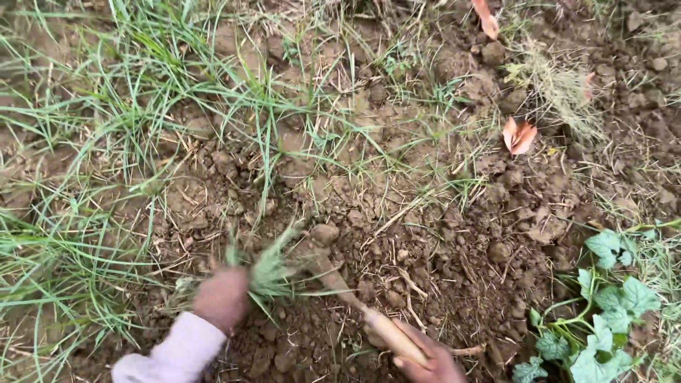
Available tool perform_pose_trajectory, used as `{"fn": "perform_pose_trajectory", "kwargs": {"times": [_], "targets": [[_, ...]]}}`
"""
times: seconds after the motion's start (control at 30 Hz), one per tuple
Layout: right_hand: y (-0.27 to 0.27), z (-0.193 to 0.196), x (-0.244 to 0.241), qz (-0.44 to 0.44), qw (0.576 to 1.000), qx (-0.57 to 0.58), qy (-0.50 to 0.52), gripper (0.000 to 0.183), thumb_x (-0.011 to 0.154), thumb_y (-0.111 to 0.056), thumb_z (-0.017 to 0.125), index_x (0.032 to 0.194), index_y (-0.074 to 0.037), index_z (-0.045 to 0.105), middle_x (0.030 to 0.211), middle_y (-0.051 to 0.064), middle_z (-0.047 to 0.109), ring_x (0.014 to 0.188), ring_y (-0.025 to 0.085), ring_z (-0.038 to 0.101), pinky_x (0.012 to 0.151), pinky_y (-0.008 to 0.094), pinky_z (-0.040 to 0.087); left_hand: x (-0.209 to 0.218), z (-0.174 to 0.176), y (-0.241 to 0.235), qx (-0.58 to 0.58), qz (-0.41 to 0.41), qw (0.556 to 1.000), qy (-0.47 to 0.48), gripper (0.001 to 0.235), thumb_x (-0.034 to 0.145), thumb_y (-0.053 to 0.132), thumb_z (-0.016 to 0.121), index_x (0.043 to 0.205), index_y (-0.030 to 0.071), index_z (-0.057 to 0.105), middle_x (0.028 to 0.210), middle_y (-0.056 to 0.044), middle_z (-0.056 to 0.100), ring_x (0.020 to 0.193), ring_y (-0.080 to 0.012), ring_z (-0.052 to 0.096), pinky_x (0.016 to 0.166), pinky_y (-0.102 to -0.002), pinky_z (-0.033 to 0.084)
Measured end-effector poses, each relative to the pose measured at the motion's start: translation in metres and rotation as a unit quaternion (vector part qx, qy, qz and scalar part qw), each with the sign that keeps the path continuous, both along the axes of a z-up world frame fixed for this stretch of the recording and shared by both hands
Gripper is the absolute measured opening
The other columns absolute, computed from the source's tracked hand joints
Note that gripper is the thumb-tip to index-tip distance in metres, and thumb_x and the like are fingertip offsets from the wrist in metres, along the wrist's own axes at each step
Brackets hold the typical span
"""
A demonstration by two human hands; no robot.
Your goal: Using a small hand tool to dig up and remove grass and weeds from a patch of soil.
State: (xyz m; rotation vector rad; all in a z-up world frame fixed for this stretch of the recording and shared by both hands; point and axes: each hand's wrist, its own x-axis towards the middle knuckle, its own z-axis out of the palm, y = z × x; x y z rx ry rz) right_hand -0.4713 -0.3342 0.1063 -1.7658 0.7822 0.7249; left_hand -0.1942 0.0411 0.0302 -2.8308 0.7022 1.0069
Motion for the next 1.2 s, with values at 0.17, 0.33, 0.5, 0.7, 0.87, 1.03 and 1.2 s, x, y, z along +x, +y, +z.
{"fn": "perform_pose_trajectory", "kwargs": {"times": [0.17, 0.33, 0.5, 0.7, 0.87, 1.03, 1.2], "targets": [[-0.072, 0.036, -0.059, 0.018, 0.993, -0.019, -0.115, 0.072, 0.080, -0.020, 0.084, 0.144, -0.006, 0.055, 0.144, 0.016, 0.065, 0.132, 0.028, 0.064, 0.112, 0.045, 0.046, 0.089, 0.050, 0.049, -0.137, 0.280, 0.950, 0.024, 0.035, 0.089, 0.022, 0.077, 0.114, -0.003, 0.079, 0.091, -0.024, 0.077, 0.078, -0.0333, 0.076, 0.075, -0.043, 0.062], [-0.053, 0.054, -0.048, -0.028, 0.984, -0.107, -0.140, 0.065, 0.085, -0.017, 0.079, 0.144, -0.005, 0.056, 0.138, 0.021, 0.067, 0.132, 0.030, 0.063, 0.113, 0.047, 0.043, 0.104, 0.087, -0.005, -0.348, 0.384, 0.855, 0.031, 0.034, 0.090, 0.019, 0.074, 0.119, 0.001, 0.073, 0.094, -0.019, 0.079, 0.075, -0.0277, 0.074, 0.070, -0.041, 0.058], [-0.002, 0.098, 0.006, -0.038, 0.989, -0.100, 0.098, 0.070, 0.097, -0.024, 0.067, 0.164, -0.024, 0.046, 0.139, 0.021, 0.068, 0.097, 0.043, 0.082, 0.090, 0.047, 0.068, 0.117, 0.088, -0.118, -0.287, 0.327, 0.894, 0.102, 0.055, 0.090, 0.026, 0.073, 0.139, 0.008, 0.057, 0.101, -0.017, 0.073, 0.073, -0.0302, 0.067, 0.065, -0.040, 0.058], [0.009, 0.063, 0.003, -0.013, 0.989, -0.123, -0.078, 0.064, 0.091, -0.029, 0.073, 0.150, -0.015, 0.052, 0.118, 0.018, 0.074, 0.105, 0.022, 0.075, 0.097, 0.039, 0.062, 0.145, -0.003, -0.191, -0.222, 0.093, 0.957, -0.163, 0.020, 0.091, 0.006, 0.066, 0.110, 0.004, 0.072, 0.093, -0.016, 0.073, 0.084, -0.0309, 0.073, 0.072, -0.041, 0.062], [0.044, 0.076, 0.080, 0.025, 0.983, -0.166, 0.074, 0.057, 0.097, -0.034, 0.062, 0.153, -0.028, 0.053, 0.113, 0.016, 0.076, 0.084, 0.034, 0.072, 0.078, 0.049, 0.068, 0.150, -0.005, -0.230, -0.129, 0.097, 0.983, -0.089, 0.014, 0.089, 0.013, 0.068, 0.095, 0.004, 0.077, 0.099, -0.019, 0.075, 0.090, -0.0351, 0.075, 0.078, -0.047, 0.061], [0.015, 0.007, -0.013, 0.062, 0.961, -0.210, -0.171, 0.055, 0.097, -0.029, 0.067, 0.150, -0.018, 0.055, 0.117, 0.021, 0.072, 0.095, 0.029, 0.073, 0.083, 0.049, 0.061, 0.171, -0.034, -0.210, -0.194, 0.118, 0.967, -0.115, 0.014, 0.091, 0.014, 0.066, 0.092, 0.004, 0.075, 0.095, -0.021, 0.076, 0.085, -0.0386, 0.075, 0.075, -0.049, 0.061], [0.043, 0.008, 0.119, 0.037, 0.969, -0.137, -0.204, 0.037, 0.102, -0.026, 0.063, 0.137, -0.015, 0.062, 0.117, 0.016, 0.072, 0.090, 0.024, 0.075, 0.074, 0.045, 0.068, 0.160, -0.029, -0.209, -0.201, 0.121, 0.965, -0.121, 0.015, 0.093, 0.013, 0.064, 0.089, 0.004, 0.075, 0.094, -0.022, 0.075, 0.085, -0.0397, 0.074, 0.074, -0.049, 0.061]]}}
